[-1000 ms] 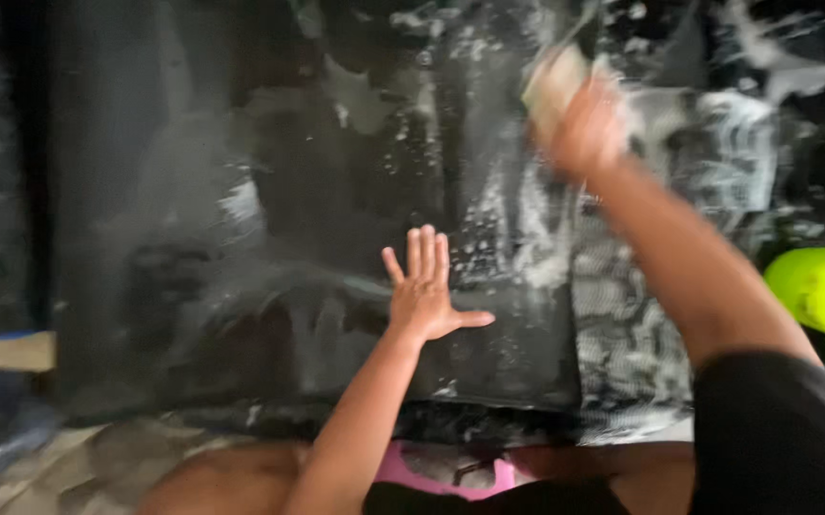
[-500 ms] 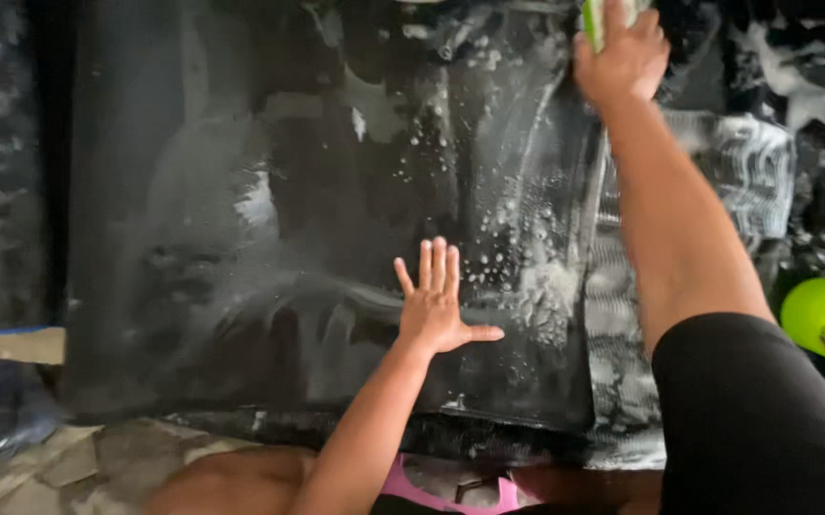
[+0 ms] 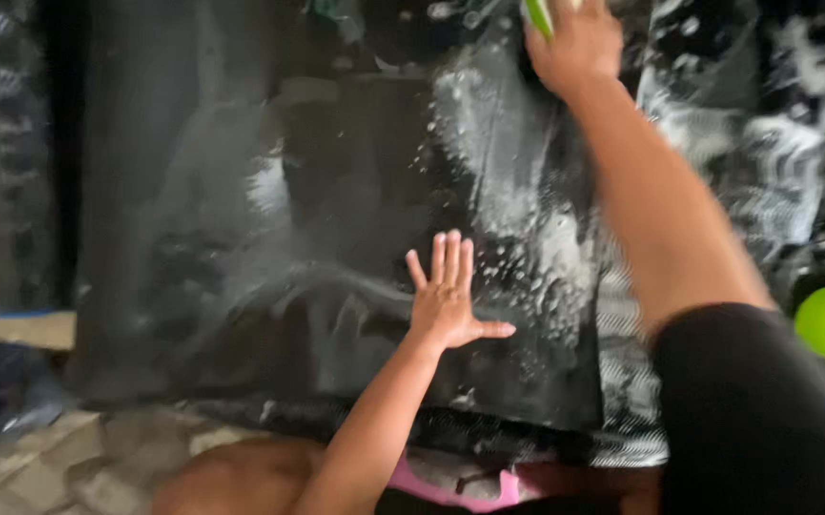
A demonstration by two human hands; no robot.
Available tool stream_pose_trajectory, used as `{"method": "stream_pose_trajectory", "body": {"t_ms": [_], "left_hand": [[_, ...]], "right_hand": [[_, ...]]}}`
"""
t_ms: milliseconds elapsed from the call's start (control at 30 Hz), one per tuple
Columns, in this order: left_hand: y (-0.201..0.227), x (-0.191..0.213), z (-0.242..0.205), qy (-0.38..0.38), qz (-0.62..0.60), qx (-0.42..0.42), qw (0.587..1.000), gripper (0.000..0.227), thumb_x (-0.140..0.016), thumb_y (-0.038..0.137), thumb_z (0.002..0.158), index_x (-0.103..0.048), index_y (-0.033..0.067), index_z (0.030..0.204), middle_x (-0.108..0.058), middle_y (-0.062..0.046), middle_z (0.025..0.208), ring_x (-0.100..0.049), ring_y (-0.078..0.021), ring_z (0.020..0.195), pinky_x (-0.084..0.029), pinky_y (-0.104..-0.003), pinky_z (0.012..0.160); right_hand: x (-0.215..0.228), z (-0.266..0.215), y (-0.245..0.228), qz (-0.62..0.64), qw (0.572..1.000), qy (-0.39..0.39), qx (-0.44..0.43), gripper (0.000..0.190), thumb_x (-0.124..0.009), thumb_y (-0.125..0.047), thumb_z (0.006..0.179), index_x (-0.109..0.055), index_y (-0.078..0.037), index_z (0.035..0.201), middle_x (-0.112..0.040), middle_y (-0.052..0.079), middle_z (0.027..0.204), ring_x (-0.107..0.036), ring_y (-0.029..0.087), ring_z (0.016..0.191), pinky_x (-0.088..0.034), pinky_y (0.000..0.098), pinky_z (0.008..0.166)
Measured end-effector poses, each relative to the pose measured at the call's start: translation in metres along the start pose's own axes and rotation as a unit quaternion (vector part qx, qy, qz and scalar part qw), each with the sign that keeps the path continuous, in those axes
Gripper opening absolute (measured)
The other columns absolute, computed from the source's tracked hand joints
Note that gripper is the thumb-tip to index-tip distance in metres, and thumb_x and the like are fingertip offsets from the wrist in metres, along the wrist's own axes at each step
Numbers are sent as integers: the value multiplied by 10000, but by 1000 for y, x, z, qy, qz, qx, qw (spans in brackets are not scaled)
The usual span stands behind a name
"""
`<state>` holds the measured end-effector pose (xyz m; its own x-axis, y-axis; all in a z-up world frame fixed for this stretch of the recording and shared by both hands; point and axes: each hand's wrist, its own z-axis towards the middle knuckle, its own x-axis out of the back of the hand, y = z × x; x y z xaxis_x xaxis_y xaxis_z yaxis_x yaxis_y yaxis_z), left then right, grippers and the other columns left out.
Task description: The person cleans black textured mats by applying soapy water from a bucket and scrubbing the surface with a small handheld brush.
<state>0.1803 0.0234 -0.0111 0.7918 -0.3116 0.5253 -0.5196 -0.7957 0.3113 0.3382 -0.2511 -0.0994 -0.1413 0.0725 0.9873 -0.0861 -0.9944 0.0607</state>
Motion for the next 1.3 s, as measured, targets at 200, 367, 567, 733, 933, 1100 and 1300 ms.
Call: {"method": "stream_pose_trajectory", "body": {"t_ms": [200,367,567,733,933,1100,1300], "left_hand": [[-7,-18,11,106,-1,-16,994,1365,-410,915,604,131,17,1477,178,-159,1557,182,-349,1428,90,-676,1071],[-2,-5,-1,74,-10,0,997,1383,-464,901,537,14,25,1495,41,-211,1567,77,-366,1453,77,-709,1085],[-4,-14,2,145,0,-18,989,1399,-553,877,523,-53,9,1499,-44,-237,1563,20,-386,1456,37,-721,1076],[-7,-25,4,143,-16,-18,989,1409,-532,901,545,33,41,1508,84,-190,1571,128,-358,1448,114,-679,1090],[-8,-26,-6,181,-17,-23,983,1394,-586,863,550,-6,34,1508,25,-197,1578,88,-353,1459,88,-675,1105],[-4,-33,-16,211,-34,-41,976,1328,-567,860,613,-83,19,1520,11,-205,1576,46,-363,1461,12,-688,1099],[-33,-50,-58,83,0,-73,994,1244,-469,930,583,-231,119,1495,-90,-123,1586,-47,-282,1473,-36,-601,1161]], "right_hand": [[19,-66,-76,199,980,-3,1,458,-364,-393,1005,-481,-4,1216,-566,61,705,-508,209,527,-381,409,433],[54,-151,-37,-100,946,209,225,399,-603,-470,796,-623,-237,1120,-534,28,767,-560,198,594,-459,345,528],[38,-138,51,-55,995,84,4,759,-696,-587,788,-496,-324,1471,-508,104,908,-635,295,659,-507,385,530],[51,-285,-12,135,983,-4,122,684,-613,-563,767,-532,-270,1380,-544,101,868,-617,268,682,-500,397,615],[100,-323,-23,314,919,-110,211,668,-583,-520,803,-557,-43,1270,-564,200,900,-634,380,752,-506,438,673],[97,-269,-8,30,995,-84,40,606,-541,-560,855,-479,-326,1410,-481,104,873,-621,332,780,-501,442,646],[163,-344,-97,185,972,-113,90,628,-544,-589,816,-470,-343,1389,-537,118,841,-647,322,656,-512,420,619]]}}
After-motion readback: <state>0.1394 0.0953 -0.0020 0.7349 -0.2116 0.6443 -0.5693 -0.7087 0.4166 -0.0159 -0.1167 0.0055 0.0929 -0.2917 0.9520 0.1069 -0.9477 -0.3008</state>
